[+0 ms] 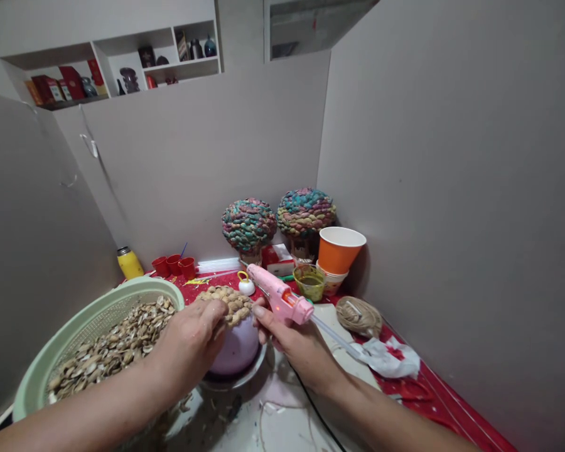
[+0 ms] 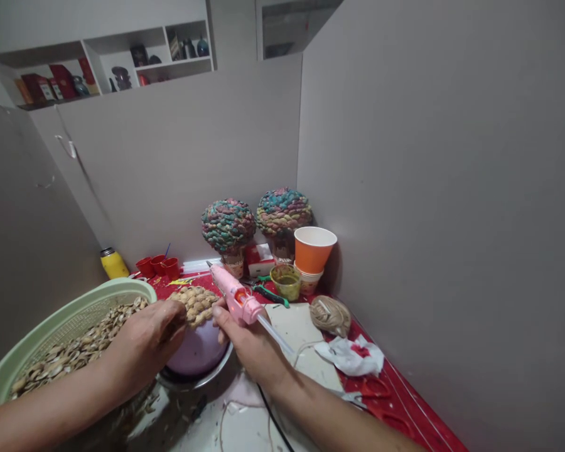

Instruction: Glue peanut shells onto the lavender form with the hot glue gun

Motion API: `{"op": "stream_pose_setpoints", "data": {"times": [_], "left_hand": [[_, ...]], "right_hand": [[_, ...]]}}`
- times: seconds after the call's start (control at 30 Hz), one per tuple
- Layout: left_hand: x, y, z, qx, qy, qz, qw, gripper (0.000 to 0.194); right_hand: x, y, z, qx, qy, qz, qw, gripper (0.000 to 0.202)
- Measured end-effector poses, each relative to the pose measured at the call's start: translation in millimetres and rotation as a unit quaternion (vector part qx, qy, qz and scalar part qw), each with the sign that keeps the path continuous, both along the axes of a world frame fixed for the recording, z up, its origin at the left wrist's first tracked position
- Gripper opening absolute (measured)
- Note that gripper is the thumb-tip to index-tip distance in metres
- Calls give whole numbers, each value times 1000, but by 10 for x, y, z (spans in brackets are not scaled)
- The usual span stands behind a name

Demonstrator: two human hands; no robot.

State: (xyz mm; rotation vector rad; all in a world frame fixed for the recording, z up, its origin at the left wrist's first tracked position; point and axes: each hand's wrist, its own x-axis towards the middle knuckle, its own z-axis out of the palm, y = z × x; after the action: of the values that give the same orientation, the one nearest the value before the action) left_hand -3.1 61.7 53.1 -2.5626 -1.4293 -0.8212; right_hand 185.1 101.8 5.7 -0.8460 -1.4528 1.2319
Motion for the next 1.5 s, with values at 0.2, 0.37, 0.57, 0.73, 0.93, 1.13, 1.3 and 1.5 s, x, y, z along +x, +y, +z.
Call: {"op": "stream_pose_setpoints", "data": {"times": [0.2,0.37,0.57,0.73,0.93,1.13,1.3,1.5], "left_hand": [[43,24,30,-42,-42,24,998,18],[80,22,97,-98,-78,29,992,15],[129,54,181,-133,-76,47,987,15],[136,89,169,-122,-93,37,988,13],[106,107,102,-97,-65,34,993,15],[74,70,214,-177,-210,15,961,12],[51,-149,263,-360,-504,-14,785,31],[111,-529,81,-438,-641,-49,629,34]], "right_hand": [[-6,0,-2,-9,4,1,1000,40],[-24,-11,3,-21,3,-1,1000,41],[-31,-8,9,-18,-5,-3,1000,38],[-46,5,-41,-26,-6,-2,1000,37],[-60,27,-96,-28,5,6,1000,38],[-66,39,-128,-13,15,6,1000,42],[-56,-91,-105,-31,29,40,998,46],[-36,-421,89,-44,43,228,972,53]]}}
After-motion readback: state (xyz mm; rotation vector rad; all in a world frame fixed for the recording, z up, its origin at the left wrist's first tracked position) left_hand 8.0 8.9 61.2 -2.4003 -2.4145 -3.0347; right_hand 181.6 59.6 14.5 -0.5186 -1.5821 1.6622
